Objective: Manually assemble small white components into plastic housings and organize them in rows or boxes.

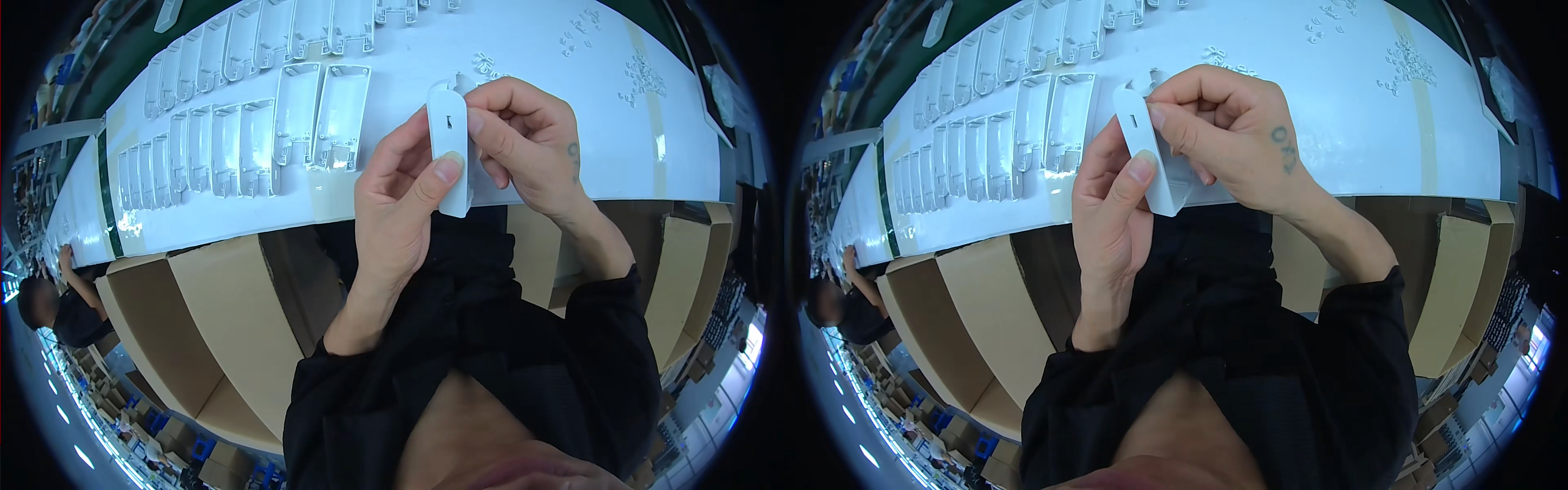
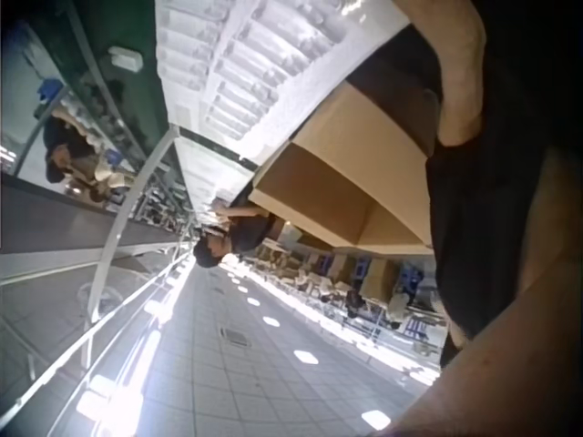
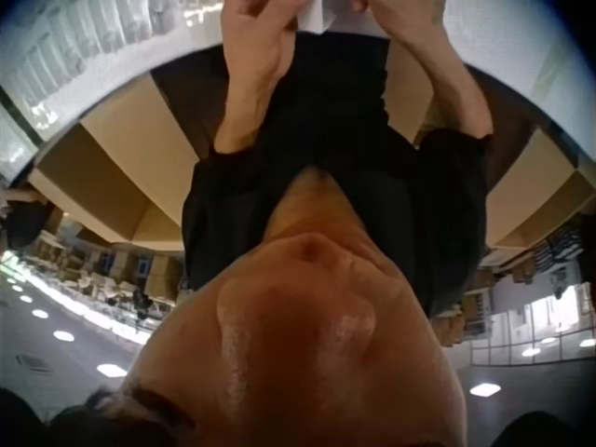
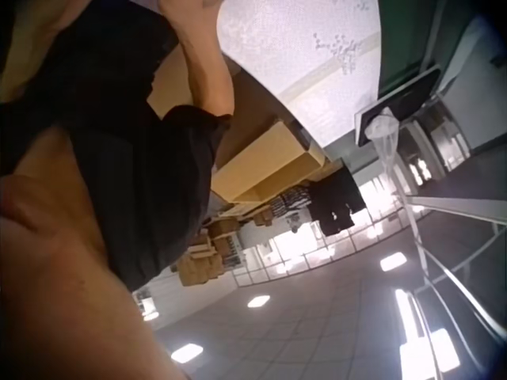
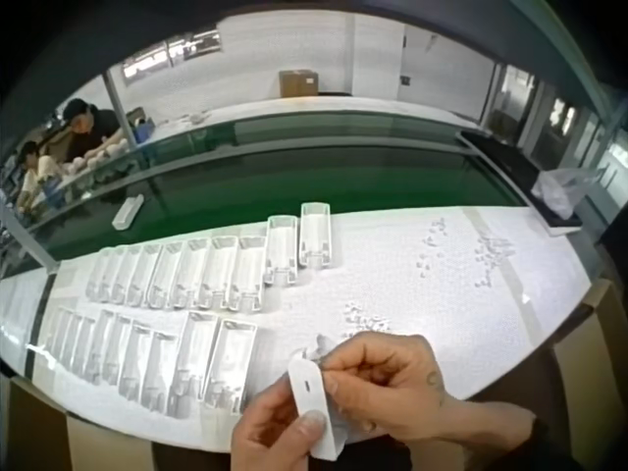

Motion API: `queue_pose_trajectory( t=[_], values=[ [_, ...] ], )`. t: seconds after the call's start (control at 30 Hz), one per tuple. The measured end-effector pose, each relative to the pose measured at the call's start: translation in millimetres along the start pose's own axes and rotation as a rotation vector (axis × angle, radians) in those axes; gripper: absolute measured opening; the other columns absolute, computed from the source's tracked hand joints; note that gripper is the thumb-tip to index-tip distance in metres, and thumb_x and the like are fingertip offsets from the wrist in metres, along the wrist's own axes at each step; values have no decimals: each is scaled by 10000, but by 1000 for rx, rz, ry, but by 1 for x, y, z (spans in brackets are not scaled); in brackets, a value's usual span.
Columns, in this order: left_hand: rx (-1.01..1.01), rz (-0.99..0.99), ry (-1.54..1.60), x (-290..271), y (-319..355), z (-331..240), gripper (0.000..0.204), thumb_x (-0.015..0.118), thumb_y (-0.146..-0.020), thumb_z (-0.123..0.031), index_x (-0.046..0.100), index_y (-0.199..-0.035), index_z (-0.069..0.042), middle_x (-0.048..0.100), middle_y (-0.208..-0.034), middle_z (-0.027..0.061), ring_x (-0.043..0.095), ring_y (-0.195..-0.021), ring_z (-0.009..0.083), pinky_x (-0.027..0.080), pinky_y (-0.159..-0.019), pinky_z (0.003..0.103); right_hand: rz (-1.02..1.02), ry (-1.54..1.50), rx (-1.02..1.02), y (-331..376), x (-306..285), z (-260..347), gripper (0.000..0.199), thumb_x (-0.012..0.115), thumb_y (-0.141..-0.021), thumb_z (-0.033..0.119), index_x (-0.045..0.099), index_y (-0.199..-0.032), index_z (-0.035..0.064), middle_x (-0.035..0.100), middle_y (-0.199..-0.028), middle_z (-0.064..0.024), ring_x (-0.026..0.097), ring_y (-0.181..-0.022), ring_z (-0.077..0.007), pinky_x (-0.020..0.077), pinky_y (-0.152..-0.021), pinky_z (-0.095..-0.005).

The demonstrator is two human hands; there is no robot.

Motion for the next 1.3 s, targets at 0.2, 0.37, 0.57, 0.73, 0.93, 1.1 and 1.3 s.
queue_pose_trajectory(
  t=[0.2, 0.37, 0.57, 0.73, 0.93, 1.1, 1.3],
  values=[
    [-46, -4, -7, -2, -2, -4, 488, 654, -935, 27, 535, -1408, 13, 636, -1317, 169, 606, -1206, 226, 465, -1058, 334, -36, -104, -19, 0, 0, -5, 86, 681, -943, 47, 705, -984, -24, 621, -694, -32, 453, -467, -51, 352, -436, -152],
    [-109, -45, 7, -6, -4, 0, 488, 659, -934, 21, 538, -1406, 13, 644, -1303, 163, 619, -1184, 222, 478, -1041, 327, -2, -150, 83, -4, -5, -7, 88, 677, -947, 64, 708, -965, -17, 615, -683, -32, 444, -453, -54, 347, -425, -156],
    [-43, -95, -169, 1, -11, -1, 476, 669, -936, -9, 549, -1396, 14, 635, -1305, 161, 597, -1201, 242, 467, -1037, 336, 82, -159, 206, -20, -10, -1, 104, 666, -951, 84, 712, -926, -6, 595, -640, -22, 427, -419, -56, 337, -403, -165],
    [307, -139, -849, 7, -14, -37, 413, 686, -921, -59, 603, -1321, 2, 596, -1339, 170, 500, -1310, 323, 403, -1072, 422, 3, 220, 32, -63, -19, 24, 93, 669, -931, 103, 693, -881, 29, 560, -592, -6, 424, -430, -61, 340, -379, -217],
    [657, -232, -1786, -3, -9, -53, 245, 706, -879, -105, 686, -1108, -22, 542, -1386, 168, 354, -1409, 420, 299, -1086, 560, 60, 45, 171, -81, 0, 52, 82, 637, -907, 14, 705, -911, -31, 580, -614, -60, 497, -490, -106, 393, -447, -221],
    [598, -241, -2004, -1, -17, -55, 138, 724, -863, -118, 714, -978, -42, 578, -1359, 132, 382, -1407, 386, 295, -1085, 590, -356, 795, 21, -245, -116, 31, 234, 665, -819, 156, 687, -713, -51, 620, -608, -124, 538, -483, -230, 472, -495, -344],
    [639, -202, -1274, -4, -18, -58, 87, 683, -897, -61, 675, -981, -41, 626, -1213, 121, 536, -1262, 324, 428, -1008, 441, -455, 1422, 230, -257, -301, -55, 252, 677, -770, 167, 714, -759, -82, 694, -724, -192, 646, -661, -375, 538, -658, -420]
  ],
)
Point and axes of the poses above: each hand's wrist, its own y-axis away from the middle knuckle, its own x-axis out of the palm, z = x × y, the point moved 4 cm from there along -y, towards the middle knuckle
